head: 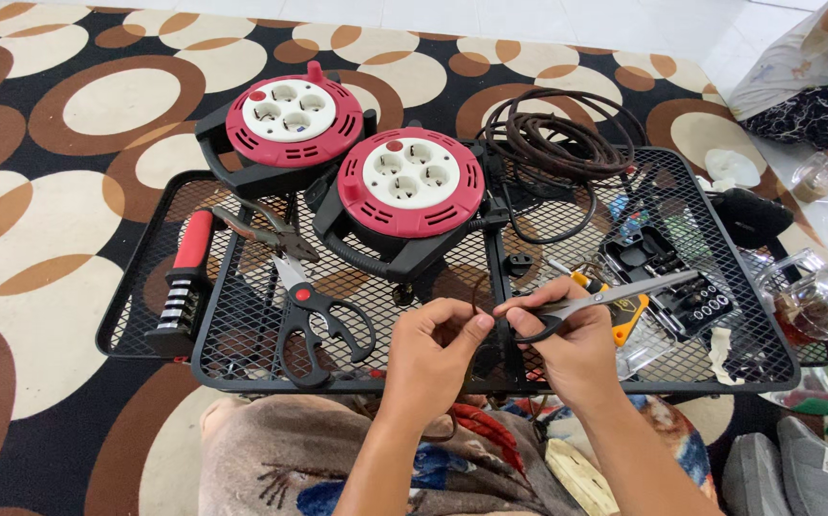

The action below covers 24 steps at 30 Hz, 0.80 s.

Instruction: The person sits on a bed with a mesh tray holding two cable reel power strips, scissors, pliers and a screwdriver set. They cut and strip the insulation from a small electrical wire with scissors, pull the cut pieces apart by hand, and handle the wire ends and tools across the tray.

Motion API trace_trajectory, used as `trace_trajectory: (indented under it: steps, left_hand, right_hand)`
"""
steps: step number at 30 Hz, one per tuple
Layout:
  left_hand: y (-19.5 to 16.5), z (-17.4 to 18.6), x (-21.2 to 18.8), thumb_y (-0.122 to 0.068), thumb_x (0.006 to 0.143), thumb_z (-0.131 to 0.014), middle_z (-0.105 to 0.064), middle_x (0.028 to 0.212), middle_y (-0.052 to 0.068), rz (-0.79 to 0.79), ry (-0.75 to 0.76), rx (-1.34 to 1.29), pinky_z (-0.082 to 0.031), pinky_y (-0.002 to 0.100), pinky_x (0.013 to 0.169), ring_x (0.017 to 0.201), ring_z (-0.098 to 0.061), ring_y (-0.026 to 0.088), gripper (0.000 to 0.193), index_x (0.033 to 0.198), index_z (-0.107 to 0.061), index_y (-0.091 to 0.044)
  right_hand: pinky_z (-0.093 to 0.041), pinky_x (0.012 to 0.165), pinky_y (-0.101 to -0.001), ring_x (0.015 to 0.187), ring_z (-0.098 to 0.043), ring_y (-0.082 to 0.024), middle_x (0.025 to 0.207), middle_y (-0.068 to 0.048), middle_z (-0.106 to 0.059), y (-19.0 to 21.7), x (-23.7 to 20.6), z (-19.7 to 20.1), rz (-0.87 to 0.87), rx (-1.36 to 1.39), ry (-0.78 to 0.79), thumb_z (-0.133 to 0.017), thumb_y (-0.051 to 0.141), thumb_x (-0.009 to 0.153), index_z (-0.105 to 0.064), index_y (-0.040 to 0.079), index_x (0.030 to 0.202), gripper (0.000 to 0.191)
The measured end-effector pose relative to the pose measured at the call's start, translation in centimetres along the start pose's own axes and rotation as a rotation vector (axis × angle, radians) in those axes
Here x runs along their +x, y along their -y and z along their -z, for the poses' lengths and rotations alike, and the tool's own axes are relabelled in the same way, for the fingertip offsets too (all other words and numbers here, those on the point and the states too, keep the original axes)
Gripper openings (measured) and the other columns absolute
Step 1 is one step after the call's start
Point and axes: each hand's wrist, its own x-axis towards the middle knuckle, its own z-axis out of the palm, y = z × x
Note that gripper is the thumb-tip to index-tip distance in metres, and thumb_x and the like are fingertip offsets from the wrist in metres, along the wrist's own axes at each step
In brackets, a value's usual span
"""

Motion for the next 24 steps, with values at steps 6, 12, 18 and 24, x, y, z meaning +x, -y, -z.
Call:
trace_trajectory:
  steps: [6,12,18,24]
  left_hand:
    - [0.2,0.0,-0.2,-0.014,0.088,-0.079,-0.060,0.063,-0.004,0.082,0.033,-0.032,-0.037,0.024,0.051,0.058,-0.048,0.004,0.017,0.086,-0.075,0.002]
    - [0.3,-0.1,-0.1,-0.015,0.087,-0.080,-0.061,0.065,-0.005,0.048,-0.006,0.038,-0.041,0.023,0.053,0.061,-0.051,0.002,0.018,0.084,-0.073,0.002]
    - [0.1,-0.2,-0.1,-0.015,0.089,-0.078,-0.061,0.063,-0.005,0.037,-0.076,0.093,-0.041,0.023,0.052,0.059,-0.050,0.002,0.018,0.083,-0.073,0.001]
    - [0.2,-0.4,-0.1,-0.014,0.090,-0.077,-0.058,0.063,-0.006,0.007,-0.093,0.074,-0.038,0.023,0.051,0.058,-0.048,0.002,0.018,0.082,-0.071,0.001]
  right_hand:
    - [-0.060,0.086,-0.0313,0.096,-0.073,-0.017,0.103,-0.014,-0.077,0.0,0.0,0.2,-0.053,-0.034,0.123,-0.080,0.004,0.083,-0.062,0.003,0.106,0.029]
    - [-0.060,0.084,-0.0316,0.094,-0.073,-0.017,0.099,-0.012,-0.076,-0.8,-0.1,0.3,-0.036,0.010,0.123,-0.081,0.004,0.084,-0.062,0.002,0.104,0.028]
    - [-0.058,0.082,-0.0292,0.090,-0.071,-0.014,0.095,-0.009,-0.075,-0.7,0.0,0.1,-0.109,-0.004,0.078,-0.081,0.005,0.084,-0.062,0.002,0.102,0.027]
    - [-0.058,0.083,-0.0290,0.090,-0.071,-0.014,0.095,-0.008,-0.075,-0.3,0.2,0.1,-0.118,0.021,0.088,-0.081,0.005,0.083,-0.062,0.003,0.102,0.027]
